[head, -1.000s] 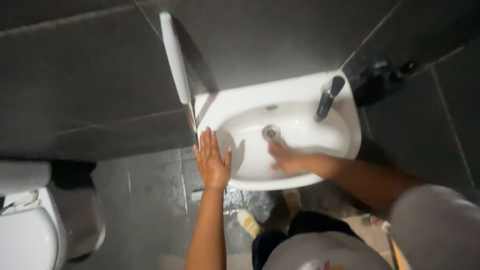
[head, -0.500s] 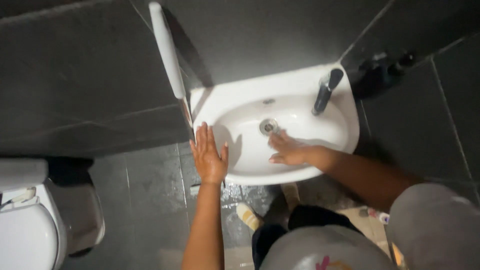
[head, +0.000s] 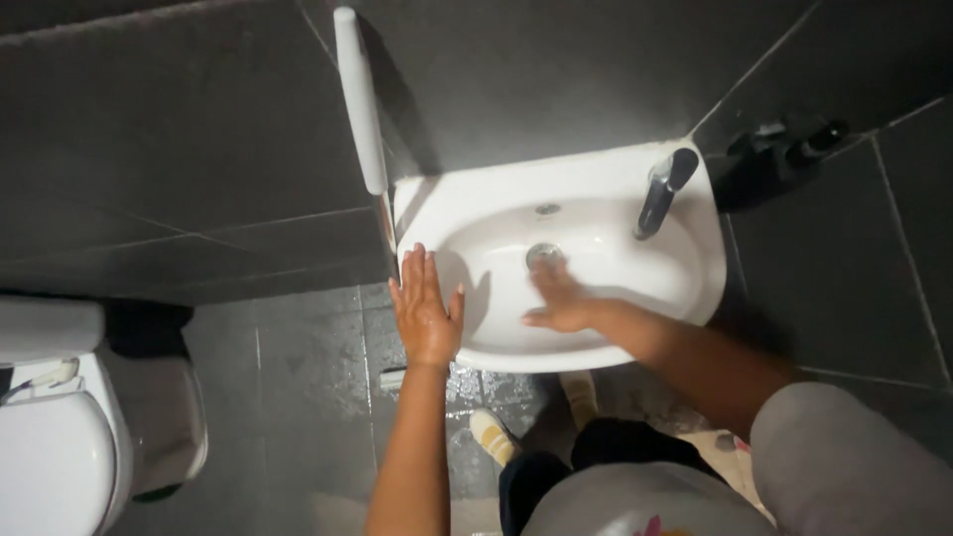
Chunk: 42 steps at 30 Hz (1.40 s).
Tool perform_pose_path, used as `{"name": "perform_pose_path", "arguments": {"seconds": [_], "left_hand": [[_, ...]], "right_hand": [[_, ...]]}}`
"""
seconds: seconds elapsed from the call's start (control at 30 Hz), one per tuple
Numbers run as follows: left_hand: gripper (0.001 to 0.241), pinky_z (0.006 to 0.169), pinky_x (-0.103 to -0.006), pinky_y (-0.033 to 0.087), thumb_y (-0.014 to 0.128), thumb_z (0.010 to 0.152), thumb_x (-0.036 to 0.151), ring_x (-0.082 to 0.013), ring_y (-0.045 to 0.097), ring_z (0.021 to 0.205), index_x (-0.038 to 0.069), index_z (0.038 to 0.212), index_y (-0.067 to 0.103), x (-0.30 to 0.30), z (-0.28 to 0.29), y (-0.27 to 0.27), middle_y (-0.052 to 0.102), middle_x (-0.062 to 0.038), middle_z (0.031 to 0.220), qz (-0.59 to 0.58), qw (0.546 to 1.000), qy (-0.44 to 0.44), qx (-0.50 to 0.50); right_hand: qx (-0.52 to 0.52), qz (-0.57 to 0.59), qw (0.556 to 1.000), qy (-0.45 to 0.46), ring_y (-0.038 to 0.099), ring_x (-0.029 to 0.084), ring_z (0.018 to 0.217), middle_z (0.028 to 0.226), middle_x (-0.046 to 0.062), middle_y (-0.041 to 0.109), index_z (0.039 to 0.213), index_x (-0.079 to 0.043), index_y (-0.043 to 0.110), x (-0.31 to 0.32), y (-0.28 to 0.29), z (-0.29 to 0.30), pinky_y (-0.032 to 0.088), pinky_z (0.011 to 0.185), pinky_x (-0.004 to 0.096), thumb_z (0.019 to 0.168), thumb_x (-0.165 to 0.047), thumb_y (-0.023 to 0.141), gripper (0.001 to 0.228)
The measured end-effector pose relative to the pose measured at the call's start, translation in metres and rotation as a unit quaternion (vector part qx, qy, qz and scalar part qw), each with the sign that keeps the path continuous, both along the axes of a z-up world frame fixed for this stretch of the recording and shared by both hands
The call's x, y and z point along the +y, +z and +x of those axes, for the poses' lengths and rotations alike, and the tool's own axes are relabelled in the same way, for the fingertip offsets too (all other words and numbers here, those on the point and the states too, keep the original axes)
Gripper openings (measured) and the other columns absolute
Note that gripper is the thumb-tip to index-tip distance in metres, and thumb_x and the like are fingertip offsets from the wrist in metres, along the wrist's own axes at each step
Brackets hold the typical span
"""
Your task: The person scrubs a white bathroom sink with a steel wool pad, repeatedly rinsing the pad under running water and wiping the basin and faucet. The person then rinses their hands and turns off the tap.
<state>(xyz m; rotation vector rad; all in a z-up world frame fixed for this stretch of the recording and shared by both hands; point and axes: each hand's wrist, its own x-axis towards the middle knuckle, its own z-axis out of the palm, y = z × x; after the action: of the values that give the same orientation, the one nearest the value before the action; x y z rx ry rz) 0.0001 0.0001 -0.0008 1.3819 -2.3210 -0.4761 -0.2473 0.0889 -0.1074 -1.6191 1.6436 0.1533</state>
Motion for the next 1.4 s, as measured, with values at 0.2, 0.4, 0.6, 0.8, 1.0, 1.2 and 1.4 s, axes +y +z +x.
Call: {"name": "perform_pose_path", "arguments": {"seconds": [0.2,0.4,0.6,0.8,1.0,1.2,1.4], "left_hand": [[0.068,0.125,-0.0554,0.016,0.068,0.092,0.023,-0.0311,0.026,0.155,0.001,0.151,0.044,0.0,0.002,0.0,0.034,-0.013,0.165,0.006,1.0,-0.003,0.006],[0.068,0.125,-0.0558,0.016,0.068,0.092,0.023,-0.0315,0.025,0.155,0.0,0.151,0.043,-0.001,0.001,0.001,0.034,-0.014,0.164,0.006,1.0,-0.007,0.002],[0.066,0.126,-0.0552,0.015,0.062,0.095,0.03,-0.0309,0.026,0.155,0.002,0.152,0.044,0.001,0.001,-0.002,0.035,-0.013,0.165,0.002,1.0,-0.001,0.012],[0.069,0.128,-0.0551,0.013,0.031,0.106,0.051,-0.0325,0.026,0.157,0.005,0.157,0.04,-0.002,0.007,-0.012,0.035,-0.013,0.167,0.01,0.998,-0.004,0.065],[0.081,0.129,-0.0545,0.013,0.015,0.106,0.064,-0.0341,0.027,0.158,0.007,0.16,0.035,-0.003,0.007,-0.017,0.035,-0.014,0.167,0.007,0.992,-0.008,0.124],[0.087,0.13,-0.0541,0.014,0.011,0.104,0.069,-0.0351,0.029,0.158,0.007,0.16,0.036,0.0,0.011,-0.018,0.038,-0.014,0.167,0.017,0.986,-0.007,0.164],[0.093,0.13,-0.0504,0.015,0.006,0.102,0.071,-0.0376,0.026,0.158,0.003,0.159,0.036,-0.001,0.014,-0.02,0.036,-0.016,0.167,0.017,0.984,0.006,0.179]], "right_hand": [[-0.206,0.199,0.954,0.086,-0.013,0.028,0.158,0.172,0.012,-0.011,0.163,-0.011,0.01,0.036,0.04,-0.006,0.002,0.126,0.048,0.091,-0.076,0.021,0.097],[0.123,0.018,0.992,-0.013,-0.004,0.045,0.156,0.169,0.026,0.002,0.158,0.002,0.021,0.041,0.025,-0.091,0.009,0.127,0.051,0.089,-0.058,0.065,0.101],[-0.04,0.023,0.99,-0.131,-0.009,0.05,0.152,0.165,0.034,-0.003,0.158,0.013,-0.003,-0.038,0.008,0.068,0.006,0.123,0.051,0.094,-0.053,0.063,0.113],[-0.25,0.04,0.963,0.089,-0.005,0.039,0.161,0.172,0.02,0.001,0.162,-0.006,0.014,-0.011,0.017,0.063,0.002,0.128,0.048,0.106,-0.05,0.034,0.074],[0.099,-0.002,0.991,0.087,-0.01,0.046,0.155,0.171,0.021,-0.006,0.161,-0.002,0.008,-0.045,0.048,0.048,0.003,0.125,0.051,0.101,-0.054,0.042,0.086],[-0.207,-0.037,0.978,-0.014,-0.014,0.043,0.156,0.17,0.025,-0.008,0.155,-0.003,0.011,-0.05,0.031,0.104,-0.001,0.127,0.05,0.108,-0.053,0.03,0.071],[-0.489,0.144,0.787,-0.347,0.009,0.028,0.157,0.168,0.014,0.015,0.163,-0.008,0.016,-0.054,0.051,0.11,0.01,0.124,0.045,0.098,-0.067,0.014,0.088]]}}
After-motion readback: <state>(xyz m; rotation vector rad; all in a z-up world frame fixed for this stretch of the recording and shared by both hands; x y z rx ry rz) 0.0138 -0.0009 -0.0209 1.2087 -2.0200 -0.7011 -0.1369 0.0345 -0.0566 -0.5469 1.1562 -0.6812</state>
